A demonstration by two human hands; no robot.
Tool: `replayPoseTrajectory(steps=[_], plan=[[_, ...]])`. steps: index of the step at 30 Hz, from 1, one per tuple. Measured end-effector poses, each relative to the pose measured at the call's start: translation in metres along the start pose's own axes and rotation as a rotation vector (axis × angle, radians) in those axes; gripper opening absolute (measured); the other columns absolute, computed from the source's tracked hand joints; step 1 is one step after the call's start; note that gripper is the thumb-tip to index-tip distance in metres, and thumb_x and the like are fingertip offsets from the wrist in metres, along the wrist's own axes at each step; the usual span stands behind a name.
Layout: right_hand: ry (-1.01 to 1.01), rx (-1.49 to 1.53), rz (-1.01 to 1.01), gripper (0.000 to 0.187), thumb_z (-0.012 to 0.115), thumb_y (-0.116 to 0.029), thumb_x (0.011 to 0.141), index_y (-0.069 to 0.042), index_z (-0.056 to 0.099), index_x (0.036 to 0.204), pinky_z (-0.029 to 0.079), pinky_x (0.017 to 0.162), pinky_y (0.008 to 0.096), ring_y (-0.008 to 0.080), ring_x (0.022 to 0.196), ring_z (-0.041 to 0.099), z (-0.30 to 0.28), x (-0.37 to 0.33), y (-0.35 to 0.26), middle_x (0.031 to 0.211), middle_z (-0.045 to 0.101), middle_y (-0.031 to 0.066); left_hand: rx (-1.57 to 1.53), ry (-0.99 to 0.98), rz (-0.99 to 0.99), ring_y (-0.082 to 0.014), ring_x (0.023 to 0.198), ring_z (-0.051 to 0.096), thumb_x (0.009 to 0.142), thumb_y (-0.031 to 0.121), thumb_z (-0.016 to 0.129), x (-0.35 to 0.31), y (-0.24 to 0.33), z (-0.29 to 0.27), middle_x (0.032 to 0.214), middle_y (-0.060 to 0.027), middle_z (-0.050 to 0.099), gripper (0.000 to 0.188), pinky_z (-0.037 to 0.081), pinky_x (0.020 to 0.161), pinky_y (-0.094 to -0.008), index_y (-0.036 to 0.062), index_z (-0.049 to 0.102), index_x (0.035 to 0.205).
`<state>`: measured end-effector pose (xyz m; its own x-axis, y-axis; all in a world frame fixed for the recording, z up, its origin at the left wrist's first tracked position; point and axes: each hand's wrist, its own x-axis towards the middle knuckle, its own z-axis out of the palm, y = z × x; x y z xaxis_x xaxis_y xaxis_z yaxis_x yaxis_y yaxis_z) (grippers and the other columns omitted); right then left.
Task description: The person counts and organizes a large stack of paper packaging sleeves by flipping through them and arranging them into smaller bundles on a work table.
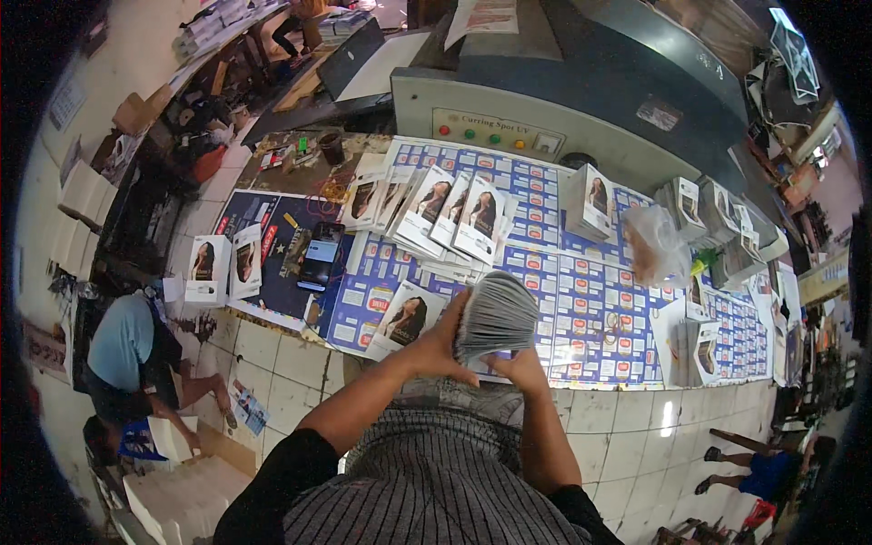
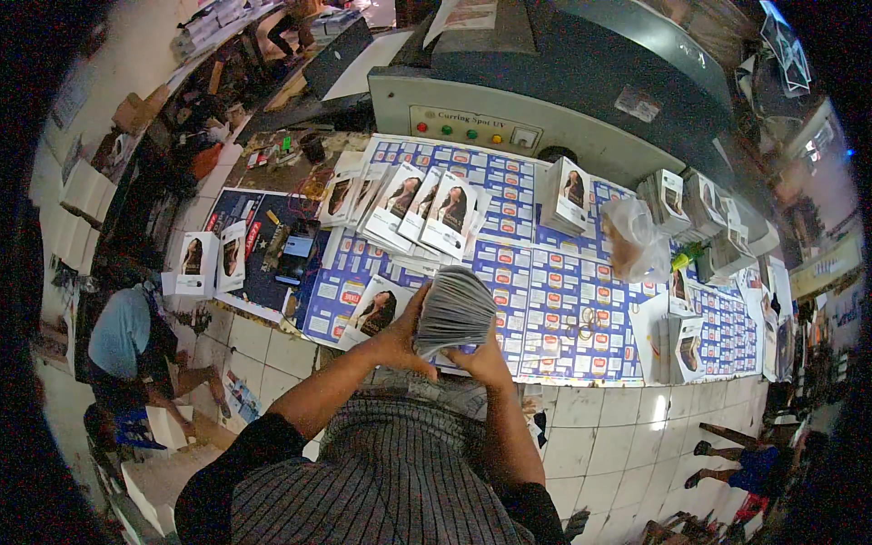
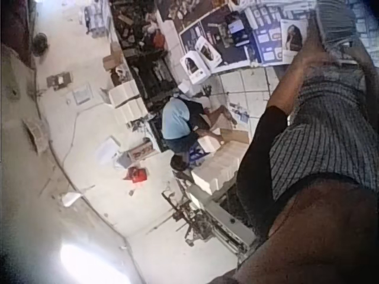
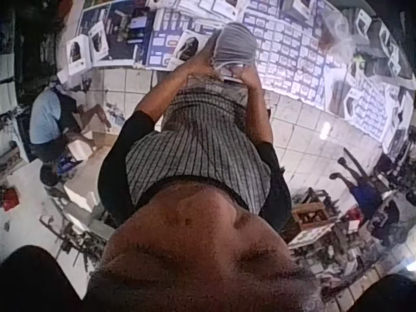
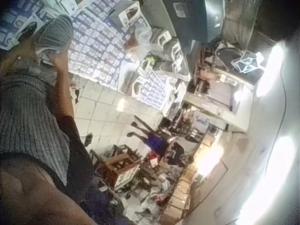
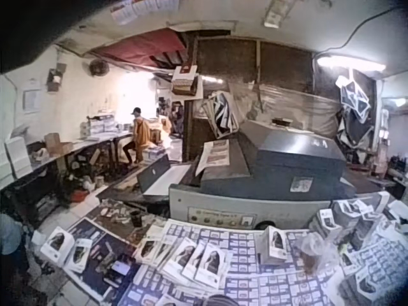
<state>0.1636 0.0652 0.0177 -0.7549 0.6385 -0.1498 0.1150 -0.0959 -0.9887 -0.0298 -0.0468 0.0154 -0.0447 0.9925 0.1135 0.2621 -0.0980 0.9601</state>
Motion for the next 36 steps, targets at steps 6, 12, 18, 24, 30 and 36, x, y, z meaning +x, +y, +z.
replayPoseTrajectory(steps=[6, 12, 18, 24, 30, 36], plan=[[0.063, -0.014, -0.094, 0.094, 0.083, -0.003, 0.065, -0.003, 0.03, 0.143, 0.036, 0.105, 0.0355, 0.0215, 0.123, 0.045, -0.006, 0.002, 0.015, 0.131, 0.05, 0.0107, -0.064, -0.132, -0.12, -0.0302, 0.146, 0.014, 0.062, 0.041, 0.089, -0.008, -0.011, -0.012, 0.158, -0.0175, 0.015, 0.138, 0.022, 0.116, -0.0413, 0.0107, -0.011, 0.152], [0.014, -0.072, -0.064, 0.087, 0.081, -0.011, 0.067, 0.003, 0.032, 0.138, 0.032, 0.108, 0.0372, 0.0256, 0.123, 0.046, 0.01, 0.004, 0.039, 0.128, 0.05, 0.0141, -1.031, 0.181, -0.056, -0.0231, 0.143, 0.022, 0.086, 0.069, 0.046, 0.014, -0.028, 0.023, 0.156, -0.0102, 0.021, 0.099, 0.022, 0.115, -0.0388, 0.0105, 0.004, 0.154], [-0.061, -0.072, -0.022, 0.093, 0.08, -0.012, 0.066, 0.001, 0.027, 0.141, 0.037, 0.105, 0.0374, 0.0258, 0.124, 0.047, 0.0, 0.015, 0.051, 0.132, 0.049, 0.015, -0.88, 0.252, -0.119, -0.023, 0.141, 0.024, 0.091, 0.07, 0.036, 0.023, -0.037, 0.034, 0.154, -0.0098, 0.023, 0.091, 0.022, 0.115, -0.0391, 0.0094, 0.009, 0.154], [-0.107, -0.096, 0.046, 0.098, 0.086, -0.02, 0.065, 0.001, 0.028, 0.142, 0.034, 0.108, 0.0366, 0.0276, 0.128, 0.046, 0.01, 0.013, 0.034, 0.137, 0.047, 0.0161, -0.796, 0.281, 0.009, -0.0246, 0.143, 0.021, 0.092, 0.07, 0.033, 0.018, -0.061, 0.04, 0.156, -0.0113, 0.019, 0.092, 0.019, 0.116, -0.0392, 0.0077, 0.007, 0.154], [-0.102, -0.201, 0.012, 0.094, 0.086, -0.019, 0.065, 0.002, 0.032, 0.14, 0.034, 0.109, 0.0362, 0.0298, 0.131, 0.042, -0.004, 0.011, 0.06, 0.14, 0.043, 0.0188, -0.589, 0.218, -0.083, -0.0246, 0.145, 0.013, 0.094, 0.068, 0.03, 0.008, -0.057, 0.032, 0.158, -0.0137, 0.013, 0.09, 0.014, 0.117, -0.0387, 0.0058, 0.004, 0.154], [-0.115, -0.144, 0.015, 0.084, 0.082, -0.015, 0.067, 0.001, 0.038, 0.137, 0.038, 0.104, 0.0354, 0.0268, 0.123, 0.049, -0.003, 0.011, 0.054, 0.134, 0.05, 0.0156, -0.666, 0.333, -0.016, -0.024, 0.146, 0.015, 0.099, 0.058, 0.032, 0.03, -0.033, 0.018, 0.159, -0.0115, 0.015, 0.08, 0.012, 0.117, -0.0371, 0.0056, 0.008, 0.154]])
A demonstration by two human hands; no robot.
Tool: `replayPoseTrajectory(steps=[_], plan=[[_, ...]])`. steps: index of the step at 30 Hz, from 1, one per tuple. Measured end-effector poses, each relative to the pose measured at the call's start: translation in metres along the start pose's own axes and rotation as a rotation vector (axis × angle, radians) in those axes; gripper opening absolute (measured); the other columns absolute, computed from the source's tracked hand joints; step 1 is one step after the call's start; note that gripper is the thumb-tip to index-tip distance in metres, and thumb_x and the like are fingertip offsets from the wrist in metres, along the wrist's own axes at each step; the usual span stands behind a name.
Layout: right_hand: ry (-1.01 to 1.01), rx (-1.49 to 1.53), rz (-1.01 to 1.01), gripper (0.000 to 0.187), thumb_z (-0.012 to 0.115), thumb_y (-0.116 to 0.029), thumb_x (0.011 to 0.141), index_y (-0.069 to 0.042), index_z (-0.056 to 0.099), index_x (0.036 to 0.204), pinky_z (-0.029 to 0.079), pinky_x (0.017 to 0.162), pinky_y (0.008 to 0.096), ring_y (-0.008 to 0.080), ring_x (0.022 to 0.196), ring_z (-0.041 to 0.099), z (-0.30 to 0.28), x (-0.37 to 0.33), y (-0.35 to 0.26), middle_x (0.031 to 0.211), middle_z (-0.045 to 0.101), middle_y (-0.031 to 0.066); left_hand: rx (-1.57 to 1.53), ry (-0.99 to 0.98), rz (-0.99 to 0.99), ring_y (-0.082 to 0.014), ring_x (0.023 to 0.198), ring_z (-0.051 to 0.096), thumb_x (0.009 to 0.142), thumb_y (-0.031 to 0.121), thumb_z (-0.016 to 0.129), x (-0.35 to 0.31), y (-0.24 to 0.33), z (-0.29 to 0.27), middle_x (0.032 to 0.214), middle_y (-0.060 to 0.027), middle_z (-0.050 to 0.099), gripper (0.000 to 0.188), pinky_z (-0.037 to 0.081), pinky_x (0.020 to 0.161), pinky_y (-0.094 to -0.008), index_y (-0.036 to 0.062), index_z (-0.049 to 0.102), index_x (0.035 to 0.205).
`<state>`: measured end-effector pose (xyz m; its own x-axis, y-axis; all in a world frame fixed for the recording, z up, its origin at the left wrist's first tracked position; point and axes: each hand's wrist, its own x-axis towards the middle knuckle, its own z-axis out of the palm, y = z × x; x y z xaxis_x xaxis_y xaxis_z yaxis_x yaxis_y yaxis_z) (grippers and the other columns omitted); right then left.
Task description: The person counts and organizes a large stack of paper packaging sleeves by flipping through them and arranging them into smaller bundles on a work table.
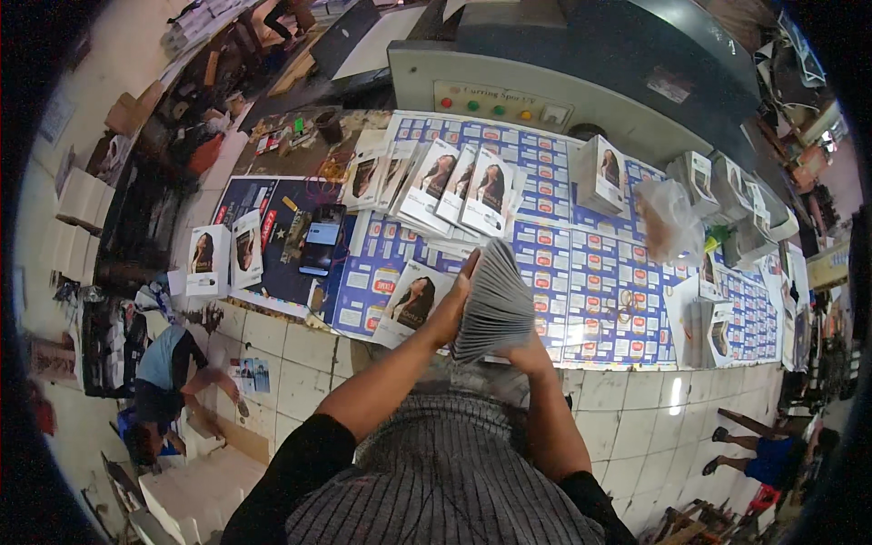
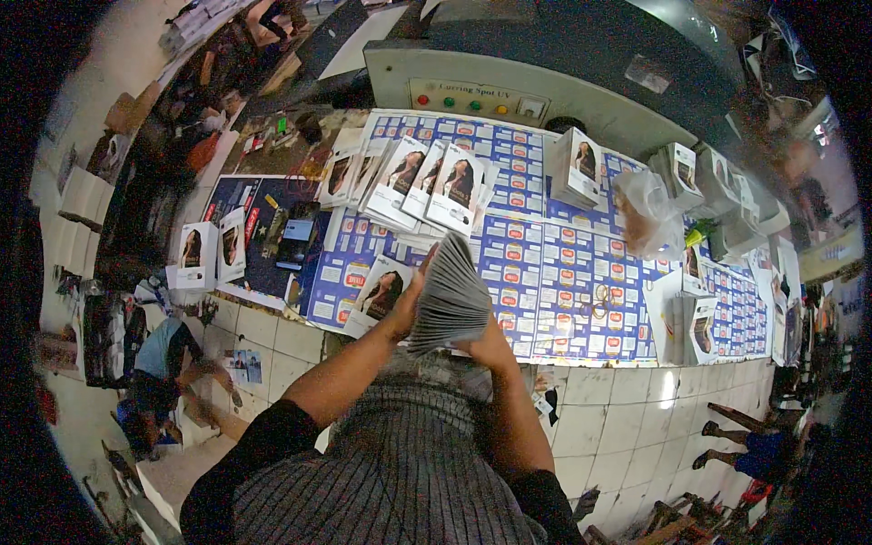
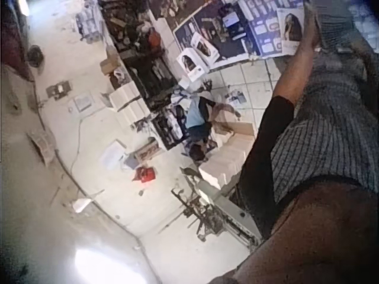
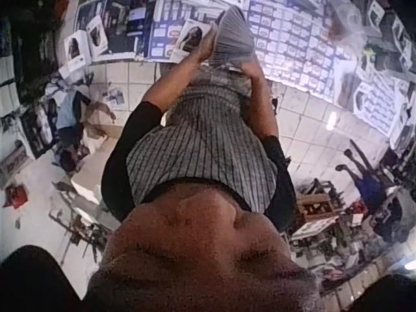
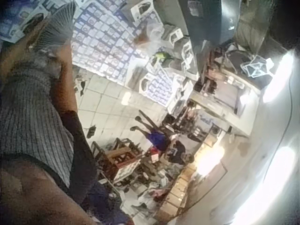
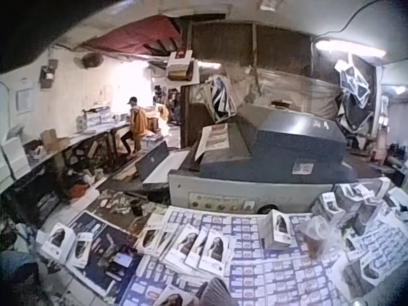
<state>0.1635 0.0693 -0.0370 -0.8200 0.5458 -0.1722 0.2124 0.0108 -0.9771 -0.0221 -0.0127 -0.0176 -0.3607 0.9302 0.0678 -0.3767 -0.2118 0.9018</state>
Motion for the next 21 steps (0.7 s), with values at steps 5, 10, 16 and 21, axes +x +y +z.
replayPoseTrajectory(steps=[5, 10, 16, 21], plan=[[0.087, 0.0, 0.069, 0.073, 0.079, -0.01, 0.07, 0.0, 0.044, 0.133, 0.042, 0.1, 0.035, 0.0246, 0.118, 0.053, 0.005, -0.002, -0.007, 0.127, 0.056, 0.0134, -0.123, -0.086, -0.023, -0.0228, 0.144, 0.019, 0.098, 0.059, 0.033, -0.009, 0.011, 0.012, 0.157, -0.0102, 0.02, 0.08, 0.017, 0.116, -0.037, 0.0075, 0.009, 0.154], [0.083, -0.035, 0.009, 0.077, 0.081, -0.018, 0.073, 0.001, 0.04, 0.136, 0.038, 0.105, 0.0363, 0.0267, 0.123, 0.049, 0.009, -0.006, -0.002, 0.131, 0.052, 0.0155, -0.183, -0.095, -0.012, -0.0231, 0.143, 0.022, 0.097, 0.06, 0.035, -0.02, 0.012, 0.014, 0.157, -0.0109, 0.019, 0.083, 0.02, 0.115, -0.0381, 0.0066, 0.008, 0.154], [0.07, -0.044, 0.082, 0.08, 0.078, -0.023, 0.077, 0.002, 0.033, 0.139, 0.036, 0.106, 0.0366, 0.0273, 0.124, 0.047, 0.016, -0.01, -0.011, 0.133, 0.05, 0.0168, -0.074, -0.055, 0.042, -0.0238, 0.142, 0.022, 0.096, 0.062, 0.034, -0.027, 0.02, 0.022, 0.157, -0.0121, 0.018, 0.085, 0.02, 0.115, -0.0382, 0.0067, 0.007, 0.154], [0.099, -0.143, 0.106, 0.085, 0.08, -0.025, 0.075, 0.003, 0.032, 0.14, 0.035, 0.107, 0.0374, 0.0277, 0.126, 0.045, 0.014, -0.014, 0.005, 0.137, 0.047, 0.0176, 0.087, -0.065, 0.095, -0.0253, 0.144, 0.019, 0.094, 0.068, 0.03, -0.027, 0.018, 0.017, 0.158, -0.0144, 0.016, 0.09, 0.017, 0.116, -0.0384, 0.0051, 0.007, 0.154]])
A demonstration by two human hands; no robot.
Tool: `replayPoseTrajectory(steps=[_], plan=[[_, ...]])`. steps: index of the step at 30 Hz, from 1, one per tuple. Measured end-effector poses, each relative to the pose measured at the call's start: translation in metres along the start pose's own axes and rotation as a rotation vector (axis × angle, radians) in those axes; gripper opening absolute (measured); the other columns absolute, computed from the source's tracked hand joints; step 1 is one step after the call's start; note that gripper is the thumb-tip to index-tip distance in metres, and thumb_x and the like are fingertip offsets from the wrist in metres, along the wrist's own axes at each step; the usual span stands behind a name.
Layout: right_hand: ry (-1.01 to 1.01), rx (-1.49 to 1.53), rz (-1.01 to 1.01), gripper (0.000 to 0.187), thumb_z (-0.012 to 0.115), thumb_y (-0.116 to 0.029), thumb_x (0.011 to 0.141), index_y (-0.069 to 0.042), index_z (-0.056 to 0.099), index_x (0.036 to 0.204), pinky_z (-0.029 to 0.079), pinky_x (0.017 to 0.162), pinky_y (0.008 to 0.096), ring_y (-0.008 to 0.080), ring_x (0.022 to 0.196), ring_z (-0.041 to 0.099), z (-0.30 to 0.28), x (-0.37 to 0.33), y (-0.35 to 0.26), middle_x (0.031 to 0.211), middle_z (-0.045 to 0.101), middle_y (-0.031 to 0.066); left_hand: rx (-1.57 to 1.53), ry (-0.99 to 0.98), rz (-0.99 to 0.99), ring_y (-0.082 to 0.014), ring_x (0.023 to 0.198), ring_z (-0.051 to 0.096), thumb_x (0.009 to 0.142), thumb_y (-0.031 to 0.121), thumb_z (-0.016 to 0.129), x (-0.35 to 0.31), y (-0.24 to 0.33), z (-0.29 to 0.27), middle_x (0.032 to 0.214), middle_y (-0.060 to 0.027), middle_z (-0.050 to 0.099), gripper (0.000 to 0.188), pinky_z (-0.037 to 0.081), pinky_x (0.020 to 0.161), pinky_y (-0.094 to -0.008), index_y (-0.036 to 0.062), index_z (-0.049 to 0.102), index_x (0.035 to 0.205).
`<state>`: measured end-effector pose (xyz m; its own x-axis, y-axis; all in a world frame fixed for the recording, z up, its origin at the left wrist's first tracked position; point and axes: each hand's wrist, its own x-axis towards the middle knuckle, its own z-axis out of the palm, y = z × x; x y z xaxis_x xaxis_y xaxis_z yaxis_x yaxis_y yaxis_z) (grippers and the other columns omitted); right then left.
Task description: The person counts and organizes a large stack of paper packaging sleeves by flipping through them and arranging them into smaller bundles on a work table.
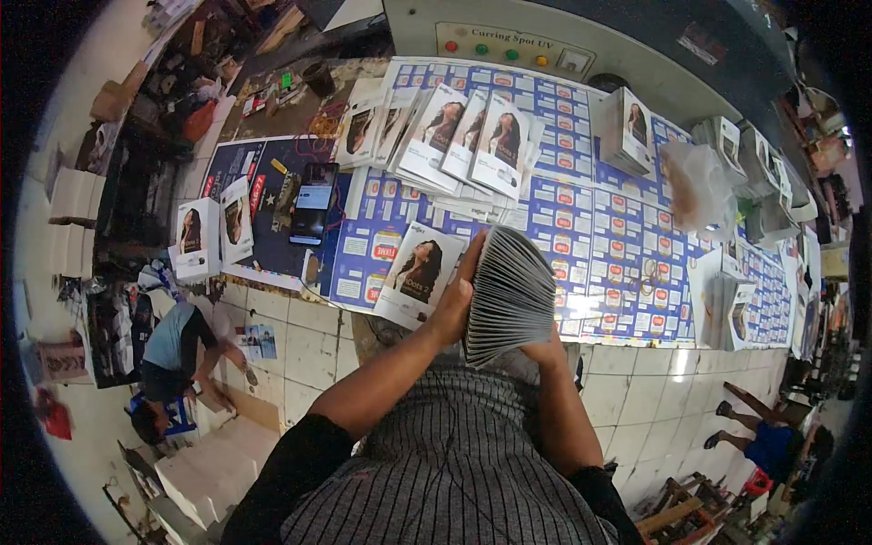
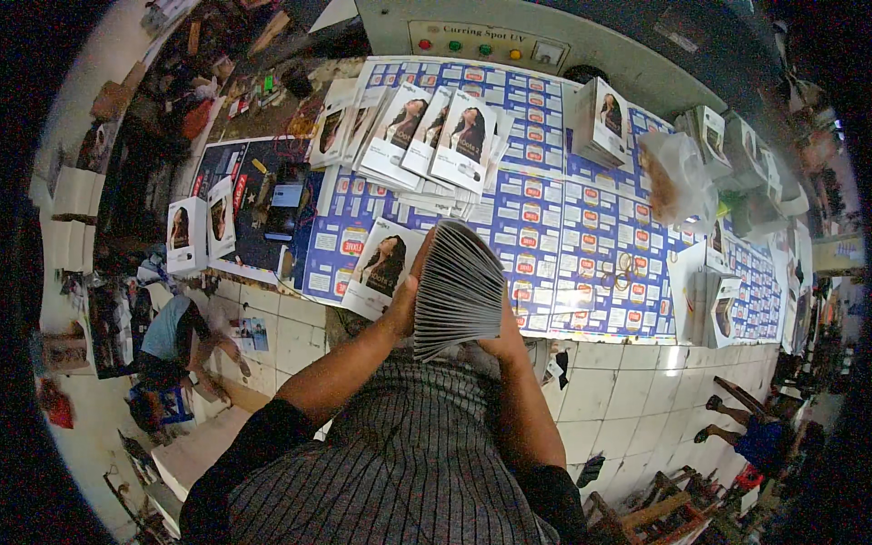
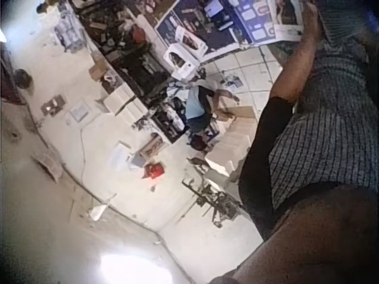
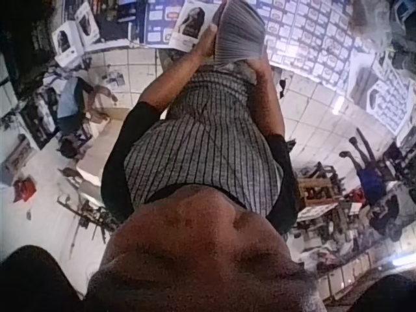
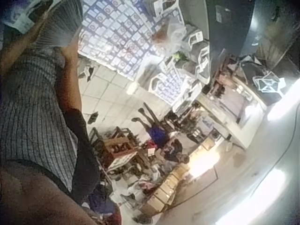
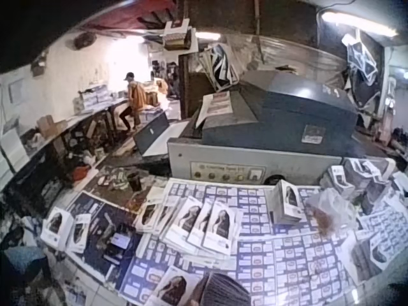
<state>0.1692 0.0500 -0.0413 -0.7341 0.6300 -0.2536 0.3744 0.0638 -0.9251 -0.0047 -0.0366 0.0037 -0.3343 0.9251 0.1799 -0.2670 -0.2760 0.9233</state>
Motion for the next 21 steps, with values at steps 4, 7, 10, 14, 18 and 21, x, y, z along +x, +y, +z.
replayPoseTrajectory(steps=[4, 7, 10, 14, 18, 21], plan=[[-0.032, 0.162, -0.047, 0.09, 0.081, -0.027, 0.073, 0.003, 0.031, 0.141, 0.033, 0.109, 0.0381, 0.0288, 0.13, 0.042, 0.001, -0.002, -0.011, 0.14, 0.043, 0.0186, 0.13, 0.008, 0.021, -0.0262, 0.145, 0.015, 0.093, 0.07, 0.028, -0.003, -0.002, -0.001, 0.158, -0.0169, 0.014, 0.094, 0.013, 0.117, -0.0379, 0.001, 0.006, 0.153], [-0.06, 0.204, -0.037, 0.09, 0.078, -0.03, 0.074, 0.003, 0.03, 0.143, 0.032, 0.109, 0.0381, 0.0296, 0.131, 0.041, 0.001, -0.001, -0.01, 0.141, 0.041, 0.0196, 0.069, -0.01, 0.012, -0.0263, 0.145, 0.016, 0.092, 0.07, 0.03, -0.011, -0.017, -0.007, 0.158, -0.0177, 0.015, 0.096, 0.013, 0.117, -0.0372, -0.0011, 0.006, 0.152], [-0.068, 0.178, -0.077, 0.089, 0.075, -0.034, 0.077, 0.003, 0.029, 0.143, 0.032, 0.11, 0.038, 0.0304, 0.131, 0.041, 0.0, -0.003, -0.002, 0.141, 0.041, 0.0204, -0.042, -0.033, -0.025, -0.0263, 0.145, 0.018, 0.092, 0.07, 0.034, -0.016, -0.021, -0.005, 0.157, -0.0182, 0.016, 0.098, 0.013, 0.116, -0.0367, -0.0017, 0.005, 0.152], [-0.057, 0.178, -0.053, 0.089, 0.073, -0.036, 0.078, 0.003, 0.029, 0.144, 0.032, 0.11, 0.038, 0.031, 0.132, 0.041, 0.002, -0.004, -0.005, 0.141, 0.041, 0.0206, -0.068, -0.034, -0.041, -0.0257, 0.144, 0.019, 0.092, 0.069, 0.037, -0.021, -0.021, -0.007, 0.157, -0.0185, 0.017, 0.098, 0.014, 0.116, -0.0365, -0.0018, 0.004, 0.152], [-0.045, 0.142, -0.151, 0.09, 0.073, -0.038, 0.078, 0.003, 0.028, 0.144, 0.032, 0.109, 0.0379, 0.0301, 0.131, 0.042, 0.003, -0.002, 0.004, 0.141, 0.042, 0.02, -0.002, -0.009, -0.016, -0.0253, 0.145, 0.016, 0.092, 0.067, 0.037, -0.023, -0.022, -0.008, 0.157, -0.0179, 0.015, 0.097, 0.012, 0.116, -0.0365, -0.0017, 0.004, 0.152], [-0.024, 0.084, -0.172, 0.091, 0.073, -0.039, 0.078, 0.003, 0.027, 0.144, 0.033, 0.109, 0.0377, 0.0291, 0.131, 0.043, 0.001, 0.0, 0.003, 0.141, 0.043, 0.0194, -0.113, -0.022, -0.056, -0.0252, 0.146, 0.013, 0.092, 0.067, 0.037, -0.024, -0.024, -0.009, 0.158, -0.0172, 0.013, 0.097, 0.011, 0.117, -0.0368, -0.0014, 0.004, 0.152]])
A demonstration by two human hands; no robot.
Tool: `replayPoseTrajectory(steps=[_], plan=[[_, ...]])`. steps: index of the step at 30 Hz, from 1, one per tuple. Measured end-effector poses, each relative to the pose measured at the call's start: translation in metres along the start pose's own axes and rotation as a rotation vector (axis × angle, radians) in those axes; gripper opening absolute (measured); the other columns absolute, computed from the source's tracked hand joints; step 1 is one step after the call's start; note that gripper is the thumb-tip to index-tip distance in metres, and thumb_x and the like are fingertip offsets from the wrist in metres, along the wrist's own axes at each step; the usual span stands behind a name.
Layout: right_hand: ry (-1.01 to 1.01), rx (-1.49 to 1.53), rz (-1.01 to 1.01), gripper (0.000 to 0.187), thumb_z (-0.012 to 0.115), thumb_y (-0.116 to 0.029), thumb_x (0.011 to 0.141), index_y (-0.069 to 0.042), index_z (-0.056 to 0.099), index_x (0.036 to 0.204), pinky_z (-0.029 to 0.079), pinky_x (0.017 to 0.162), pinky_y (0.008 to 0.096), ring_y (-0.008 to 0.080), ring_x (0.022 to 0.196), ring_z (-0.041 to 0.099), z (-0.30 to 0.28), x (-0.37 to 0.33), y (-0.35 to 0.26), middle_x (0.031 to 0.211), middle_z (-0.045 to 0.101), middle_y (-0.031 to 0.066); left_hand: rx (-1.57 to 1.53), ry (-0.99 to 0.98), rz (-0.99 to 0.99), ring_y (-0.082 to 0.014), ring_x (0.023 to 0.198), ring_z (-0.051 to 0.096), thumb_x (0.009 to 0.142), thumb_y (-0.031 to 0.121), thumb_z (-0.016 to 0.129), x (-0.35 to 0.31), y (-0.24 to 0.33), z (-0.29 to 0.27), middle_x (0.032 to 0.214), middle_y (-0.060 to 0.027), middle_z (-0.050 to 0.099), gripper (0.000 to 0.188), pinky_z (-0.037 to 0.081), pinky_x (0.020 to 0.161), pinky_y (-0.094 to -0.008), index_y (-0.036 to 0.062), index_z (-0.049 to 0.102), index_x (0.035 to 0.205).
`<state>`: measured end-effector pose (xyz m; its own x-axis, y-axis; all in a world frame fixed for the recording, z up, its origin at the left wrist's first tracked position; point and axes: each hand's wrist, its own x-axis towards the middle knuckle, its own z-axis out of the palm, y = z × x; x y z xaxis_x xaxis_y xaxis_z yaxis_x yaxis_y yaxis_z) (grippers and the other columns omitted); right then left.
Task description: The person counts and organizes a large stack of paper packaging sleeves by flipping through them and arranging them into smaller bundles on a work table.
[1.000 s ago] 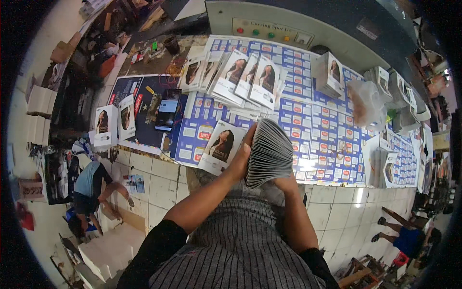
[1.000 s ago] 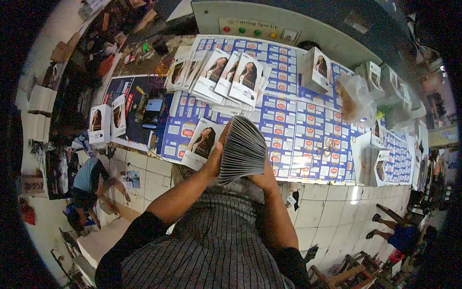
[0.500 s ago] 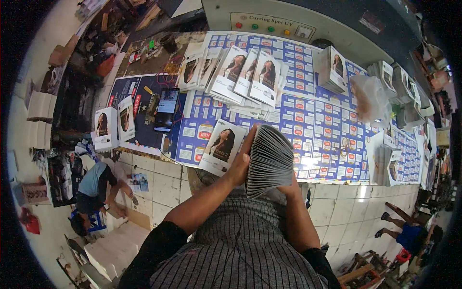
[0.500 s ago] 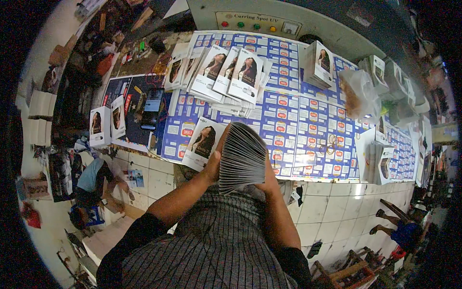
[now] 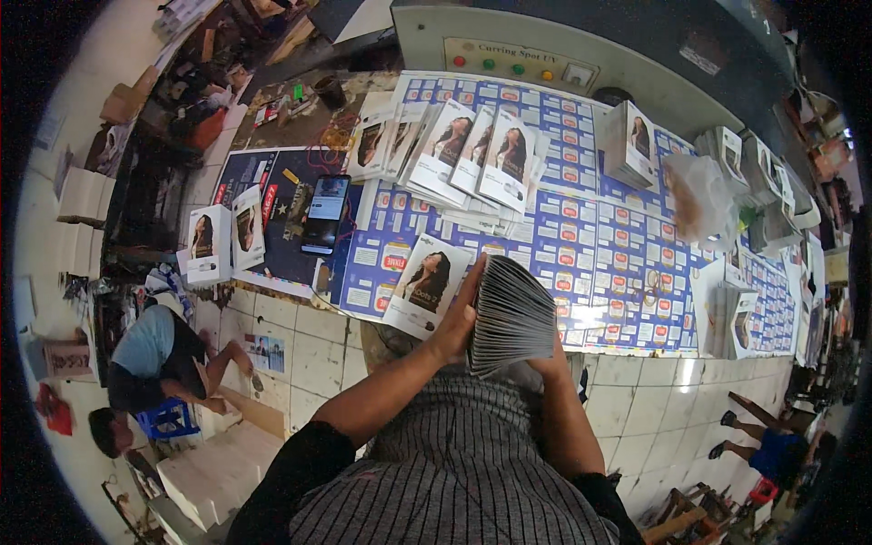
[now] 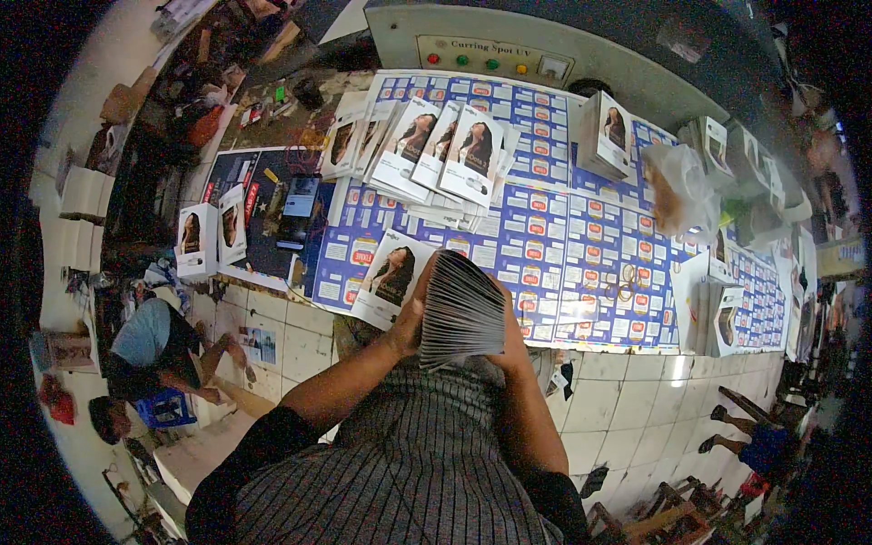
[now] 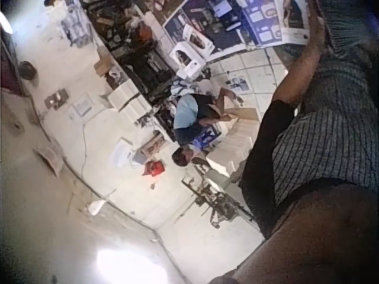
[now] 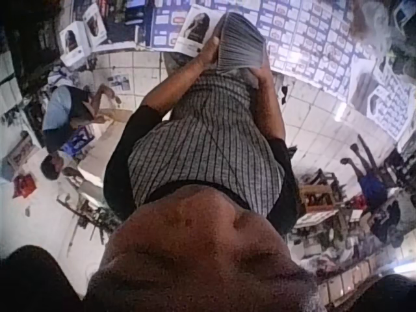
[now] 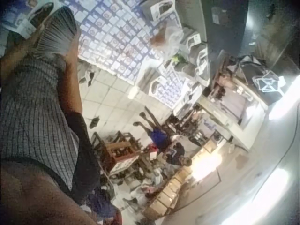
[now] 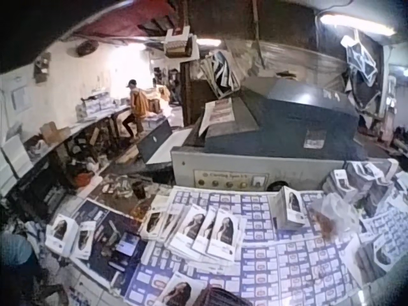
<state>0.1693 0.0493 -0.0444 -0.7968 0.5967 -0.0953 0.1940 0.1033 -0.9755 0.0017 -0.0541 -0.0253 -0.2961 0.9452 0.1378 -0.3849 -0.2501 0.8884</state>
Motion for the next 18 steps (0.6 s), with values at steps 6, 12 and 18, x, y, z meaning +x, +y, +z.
replayPoseTrajectory(steps=[6, 12, 18], plan=[[-0.046, 0.046, 0.059, 0.089, 0.073, -0.037, 0.079, 0.002, 0.027, 0.145, 0.033, 0.11, 0.0373, 0.0288, 0.131, 0.043, -0.003, -0.003, -0.017, 0.141, 0.043, 0.0191, 0.133, -0.039, 0.022, -0.0254, 0.146, 0.011, 0.094, 0.066, 0.034, -0.004, 0.002, -0.006, 0.159, -0.0166, 0.011, 0.094, 0.01, 0.117, -0.0373, -0.0011, 0.003, 0.152], [-0.011, 0.042, 0.077, 0.085, 0.072, -0.033, 0.081, 0.001, 0.028, 0.144, 0.032, 0.11, 0.0375, 0.0291, 0.132, 0.041, -0.001, -0.005, -0.016, 0.144, 0.04, 0.0191, 0.124, -0.054, 0.046, -0.0267, 0.146, 0.013, 0.097, 0.06, 0.032, -0.004, 0.004, -0.004, 0.158, -0.0174, 0.013, 0.087, 0.011, 0.117, -0.0374, -0.0022, 0.005, 0.152], [-0.016, -0.026, -0.058, 0.086, 0.076, -0.03, 0.078, 0.0, 0.028, 0.144, 0.032, 0.111, 0.0377, 0.0306, 0.133, 0.04, -0.006, -0.004, 0.01, 0.147, 0.036, 0.0206, 0.099, -0.056, 0.072, -0.0269, 0.146, 0.015, 0.099, 0.055, 0.034, -0.005, -0.002, -0.003, 0.158, -0.0178, 0.014, 0.084, 0.012, 0.117, -0.0372, -0.0038, 0.005, 0.151]])
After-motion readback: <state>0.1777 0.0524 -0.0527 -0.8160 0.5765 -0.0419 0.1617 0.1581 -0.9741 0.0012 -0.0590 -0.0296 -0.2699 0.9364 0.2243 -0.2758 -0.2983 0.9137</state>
